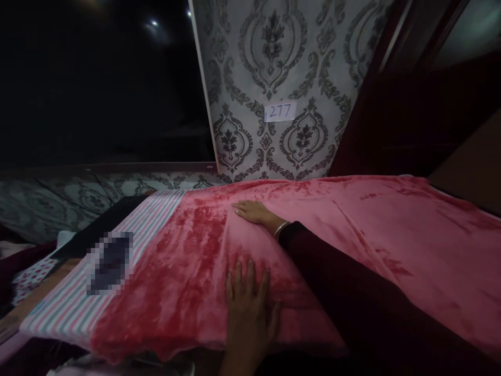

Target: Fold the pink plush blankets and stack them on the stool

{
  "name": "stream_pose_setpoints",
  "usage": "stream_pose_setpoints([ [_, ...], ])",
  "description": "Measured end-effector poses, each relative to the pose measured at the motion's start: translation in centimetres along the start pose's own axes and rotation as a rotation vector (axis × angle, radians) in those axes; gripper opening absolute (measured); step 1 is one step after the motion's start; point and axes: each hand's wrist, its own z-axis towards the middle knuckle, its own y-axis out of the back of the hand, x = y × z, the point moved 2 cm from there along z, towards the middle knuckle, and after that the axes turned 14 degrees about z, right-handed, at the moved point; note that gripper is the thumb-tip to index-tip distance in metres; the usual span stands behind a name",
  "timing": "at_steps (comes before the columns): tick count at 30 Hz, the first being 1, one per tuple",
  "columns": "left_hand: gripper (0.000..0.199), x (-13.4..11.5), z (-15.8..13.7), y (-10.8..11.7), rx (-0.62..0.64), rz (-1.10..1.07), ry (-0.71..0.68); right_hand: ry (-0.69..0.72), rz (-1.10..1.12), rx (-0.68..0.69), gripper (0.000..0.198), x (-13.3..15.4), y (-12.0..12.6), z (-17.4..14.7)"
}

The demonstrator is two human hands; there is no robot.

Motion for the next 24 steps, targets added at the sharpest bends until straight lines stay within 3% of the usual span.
stream_pose_setpoints([
  [3,0.069,0.0,0.3,0.1,-0.036,-0.001,-0.001,-0.025,-0.022,-0.045,0.058,1.0,0.8,-1.5],
  [5,0.064,-0.1,0.6,0.4,-0.044,0.002,0.003,-0.007,-0.04,-0.073,0.059,1.5,1.1,-4.1],
  [10,0.057,0.1,0.8,0.6,-0.054,-0.006,-0.017,0.097,-0.128,-0.123,0.056,0.2,0.1,-17.0],
  [13,0.053,0.6,0.8,0.5,-0.03,-0.023,-0.034,0.032,-0.199,-0.245,0.053,-2.9,-1.3,-25.2],
  [15,0.05,0.8,1.6,0.9,0.009,-0.054,-0.051,-0.004,-0.237,-0.349,0.053,-4.8,-2.4,-28.8],
  [17,0.05,0.4,3.4,1.7,0.074,-0.117,-0.127,-0.003,-0.264,-0.435,0.056,-6.0,-3.5,-30.8],
  [19,0.053,-1.1,6.5,2.6,0.163,-0.208,-0.286,0.002,-0.274,-0.49,0.058,-6.3,-4.4,-31.4],
  [22,0.056,-4.8,12.2,3.0,0.325,-0.304,-0.571,-0.014,-0.254,-0.537,0.057,-6.2,-5.1,-31.2],
  [24,0.055,-7.5,15.8,1.9,0.453,-0.301,-0.69,-0.022,-0.228,-0.557,0.056,-6.0,-5.3,-31.0],
])
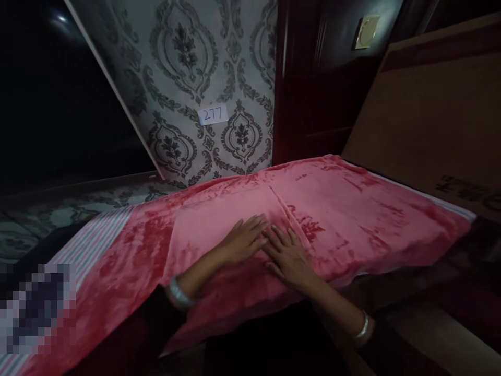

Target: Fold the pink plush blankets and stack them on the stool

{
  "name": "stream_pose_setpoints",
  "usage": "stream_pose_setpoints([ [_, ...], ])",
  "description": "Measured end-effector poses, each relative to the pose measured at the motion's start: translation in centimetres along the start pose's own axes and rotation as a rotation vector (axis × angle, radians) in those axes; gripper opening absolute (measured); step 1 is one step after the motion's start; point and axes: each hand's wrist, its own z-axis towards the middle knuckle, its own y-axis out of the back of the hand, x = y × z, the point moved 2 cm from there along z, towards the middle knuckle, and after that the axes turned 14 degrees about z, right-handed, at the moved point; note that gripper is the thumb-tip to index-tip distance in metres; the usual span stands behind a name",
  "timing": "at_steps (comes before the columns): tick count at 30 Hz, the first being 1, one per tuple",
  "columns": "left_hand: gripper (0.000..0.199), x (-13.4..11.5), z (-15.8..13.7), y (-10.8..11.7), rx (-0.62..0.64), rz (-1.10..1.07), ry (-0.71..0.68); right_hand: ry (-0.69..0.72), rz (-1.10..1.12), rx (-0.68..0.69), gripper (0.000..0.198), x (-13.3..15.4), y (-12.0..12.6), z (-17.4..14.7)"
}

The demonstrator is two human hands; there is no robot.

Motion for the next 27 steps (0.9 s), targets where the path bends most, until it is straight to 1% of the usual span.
stream_pose_setpoints([
  [2,0.056,0.8,4.2,-0.6,0.12,0.017,-0.038,-0.02,0.027,-0.019,0.057,0.0,0.0,-0.1],
  [3,0.057,1.3,6.0,-1.1,0.143,0.037,-0.049,-0.032,0.04,-0.026,0.059,0.0,0.0,-0.2],
  [5,0.061,2.4,9.1,-2.2,0.128,0.084,-0.053,-0.056,0.068,-0.026,0.062,-0.2,-0.1,-0.4],
  [8,0.065,4.2,12.6,-3.5,0.091,0.112,-0.016,-0.09,0.107,0.007,0.064,-0.4,-0.1,-0.5],
  [13,0.07,6.7,16.8,-4.0,0.163,0.024,0.091,-0.117,0.166,0.041,0.066,-0.4,0.1,-0.5],
  [16,0.071,8.0,18.8,-4.4,0.187,-0.039,0.165,-0.126,0.186,0.049,0.068,-0.3,0.2,-0.4],
  [20,0.069,9.1,20.4,-5.3,0.164,-0.08,0.215,-0.132,0.182,0.038,0.072,-0.2,0.3,-0.4],
  [24,0.063,9.0,20.4,-5.7,0.095,-0.049,0.227,-0.125,0.179,0.014,0.073,-0.1,0.4,-0.4],
  [27,0.061,8.1,20.0,-4.9,0.026,0.012,0.303,-0.117,0.169,0.0,0.07,-0.1,0.5,-0.2],
])
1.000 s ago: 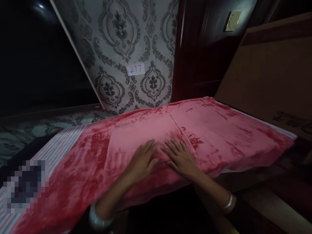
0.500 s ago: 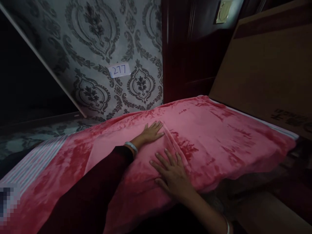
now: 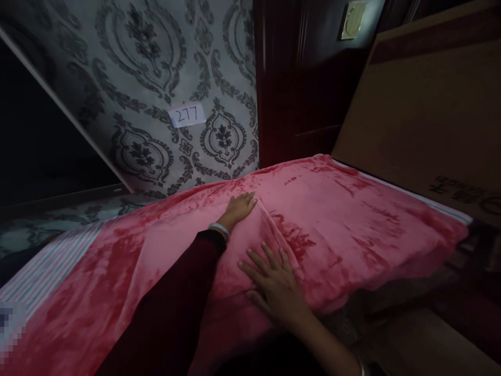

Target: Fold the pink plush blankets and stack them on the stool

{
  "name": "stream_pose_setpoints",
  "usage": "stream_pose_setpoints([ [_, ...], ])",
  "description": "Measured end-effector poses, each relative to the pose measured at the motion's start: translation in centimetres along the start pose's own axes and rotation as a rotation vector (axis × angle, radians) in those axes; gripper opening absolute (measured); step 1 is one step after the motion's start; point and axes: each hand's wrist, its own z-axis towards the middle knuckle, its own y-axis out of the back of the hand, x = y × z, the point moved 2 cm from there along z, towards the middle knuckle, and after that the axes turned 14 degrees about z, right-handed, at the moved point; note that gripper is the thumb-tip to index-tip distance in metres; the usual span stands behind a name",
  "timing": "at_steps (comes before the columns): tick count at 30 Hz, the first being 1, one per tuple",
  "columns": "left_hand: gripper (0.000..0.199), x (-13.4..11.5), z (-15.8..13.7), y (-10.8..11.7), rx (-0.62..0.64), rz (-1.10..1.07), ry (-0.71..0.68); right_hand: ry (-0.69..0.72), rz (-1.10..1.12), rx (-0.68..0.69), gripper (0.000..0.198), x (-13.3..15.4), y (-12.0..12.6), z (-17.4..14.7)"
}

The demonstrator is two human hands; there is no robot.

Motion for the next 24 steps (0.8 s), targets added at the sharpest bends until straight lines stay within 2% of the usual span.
stream_pose_setpoints([
  [4,0.067,-0.8,-1.4,2.5,-0.076,0.131,0.101,0.031,-0.017,-0.038,0.064,0.0,0.2,0.1],
  [8,0.065,-0.1,-5.2,4.4,0.01,0.141,0.044,0.064,-0.021,-0.097,0.056,-0.1,0.4,-0.2],
  [12,0.065,2.3,-13.1,4.0,0.148,0.171,-0.049,0.07,-0.035,-0.12,0.052,-0.2,0.4,-0.4],
  [14,0.064,3.9,-18.1,3.3,0.144,0.173,-0.008,0.072,-0.049,-0.129,0.05,-0.3,0.2,-0.4],
  [19,0.059,8.1,-29.5,1.3,0.015,0.086,0.2,0.073,-0.052,-0.149,0.046,-0.6,-0.1,-1.5],
  [22,0.059,9.9,-34.2,0.3,-0.121,-0.049,0.354,0.032,0.011,-0.217,0.042,-1.9,0.4,-2.6],
  [24,0.061,10.5,-36.2,-0.1,-0.22,-0.222,0.46,-0.061,0.104,-0.323,0.044,-3.5,1.2,-3.3],
])
